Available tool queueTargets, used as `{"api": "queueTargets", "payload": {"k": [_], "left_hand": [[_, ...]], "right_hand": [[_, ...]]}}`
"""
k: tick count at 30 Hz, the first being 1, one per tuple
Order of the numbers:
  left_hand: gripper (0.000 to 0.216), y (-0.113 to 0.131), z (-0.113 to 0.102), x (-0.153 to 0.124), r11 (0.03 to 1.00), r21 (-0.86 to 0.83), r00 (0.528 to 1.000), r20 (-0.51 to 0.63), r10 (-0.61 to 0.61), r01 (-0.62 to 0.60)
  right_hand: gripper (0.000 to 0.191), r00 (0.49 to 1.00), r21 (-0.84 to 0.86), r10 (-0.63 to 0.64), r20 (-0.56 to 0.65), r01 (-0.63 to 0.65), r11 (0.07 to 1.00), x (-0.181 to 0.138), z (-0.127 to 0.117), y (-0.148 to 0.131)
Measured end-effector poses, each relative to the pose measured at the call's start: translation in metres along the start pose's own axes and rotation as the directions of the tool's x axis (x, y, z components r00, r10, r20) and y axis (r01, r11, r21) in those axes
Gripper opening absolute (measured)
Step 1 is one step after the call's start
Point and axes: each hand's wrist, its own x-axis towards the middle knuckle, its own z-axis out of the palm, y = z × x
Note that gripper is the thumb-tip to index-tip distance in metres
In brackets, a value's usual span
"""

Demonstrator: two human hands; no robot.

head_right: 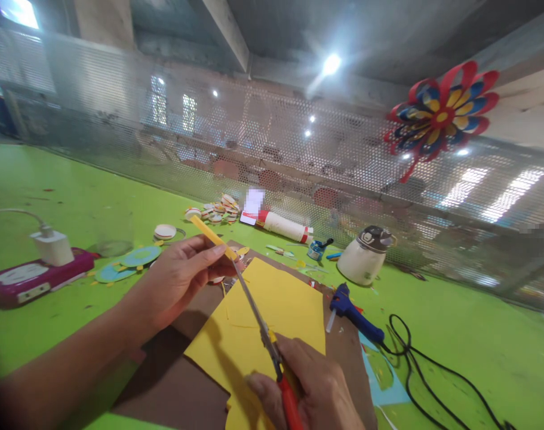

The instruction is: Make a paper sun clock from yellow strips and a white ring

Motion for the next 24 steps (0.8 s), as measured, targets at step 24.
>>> {"api": "queueTargets", "payload": {"k": [24], "left_hand": [[0.014, 0.0016, 0.0008, -0.0008, 1.0, -0.007, 1.0, 0.007, -0.013, 0.013]], "right_hand": [[0.022, 0.996, 0.103, 0.081, 0.047, -0.085, 0.991, -0.0006, -0.001, -0.0031]]}}
